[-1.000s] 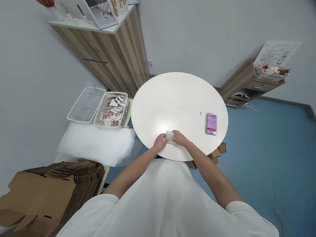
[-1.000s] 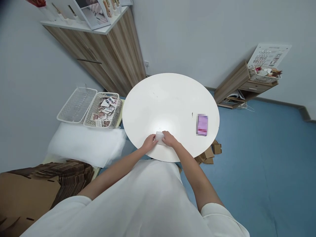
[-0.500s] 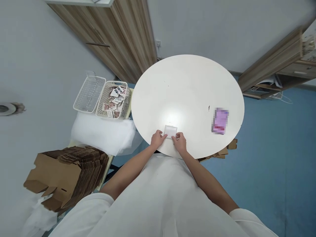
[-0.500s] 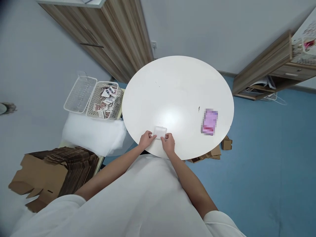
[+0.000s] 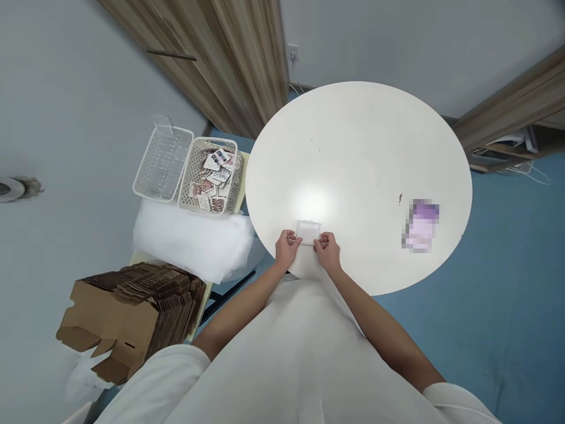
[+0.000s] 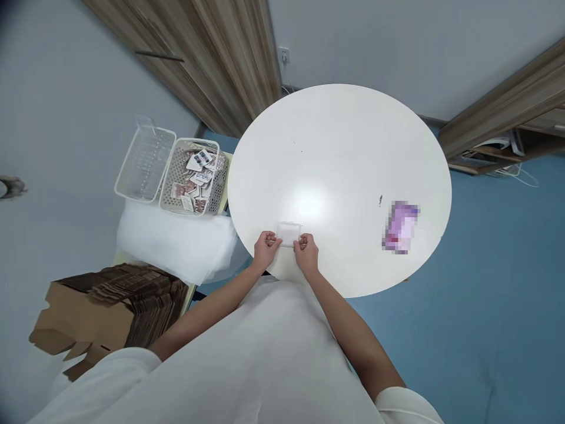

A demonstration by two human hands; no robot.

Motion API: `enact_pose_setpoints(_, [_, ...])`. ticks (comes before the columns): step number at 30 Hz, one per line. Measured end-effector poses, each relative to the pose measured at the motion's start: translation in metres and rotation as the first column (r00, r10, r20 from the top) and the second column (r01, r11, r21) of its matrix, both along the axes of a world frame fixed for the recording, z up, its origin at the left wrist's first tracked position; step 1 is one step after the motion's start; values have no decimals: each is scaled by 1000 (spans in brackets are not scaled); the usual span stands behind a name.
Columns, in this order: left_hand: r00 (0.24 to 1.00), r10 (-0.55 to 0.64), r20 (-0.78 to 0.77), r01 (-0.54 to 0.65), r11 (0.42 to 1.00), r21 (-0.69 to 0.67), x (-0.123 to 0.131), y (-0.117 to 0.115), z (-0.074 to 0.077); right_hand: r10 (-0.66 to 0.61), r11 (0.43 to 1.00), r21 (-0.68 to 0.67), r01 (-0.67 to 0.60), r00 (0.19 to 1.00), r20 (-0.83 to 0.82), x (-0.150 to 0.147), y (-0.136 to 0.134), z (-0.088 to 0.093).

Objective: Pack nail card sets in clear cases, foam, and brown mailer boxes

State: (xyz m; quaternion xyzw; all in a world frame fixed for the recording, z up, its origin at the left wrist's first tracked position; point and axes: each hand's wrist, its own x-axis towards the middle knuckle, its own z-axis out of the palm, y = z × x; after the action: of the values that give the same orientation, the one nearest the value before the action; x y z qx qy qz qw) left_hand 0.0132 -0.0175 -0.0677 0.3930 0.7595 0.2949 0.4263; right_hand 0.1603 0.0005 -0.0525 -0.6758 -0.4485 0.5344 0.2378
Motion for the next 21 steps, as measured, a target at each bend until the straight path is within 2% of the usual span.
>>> enact_pose_setpoints(5, [995, -47, -87, 54, 995, 78, -49, 27, 7, 59, 998, 35, -61, 998, 31, -53, 30, 1])
enact_pose_setpoints(12, [1000, 13, -14, -10, 976, 219, -119, 66, 2, 60, 997, 47, -63, 997, 47, -127, 75, -6])
enact_pose_setpoints(16, [996, 63, 67, -77, 972, 223, -144, 87, -3, 30, 997, 64, -31, 999, 18, -157, 98, -6])
enact_pose_setpoints(21, [980, 92, 178, -133, 964, 232, -159, 105, -7, 16, 992, 127, -18, 1000, 15, -179, 120, -10])
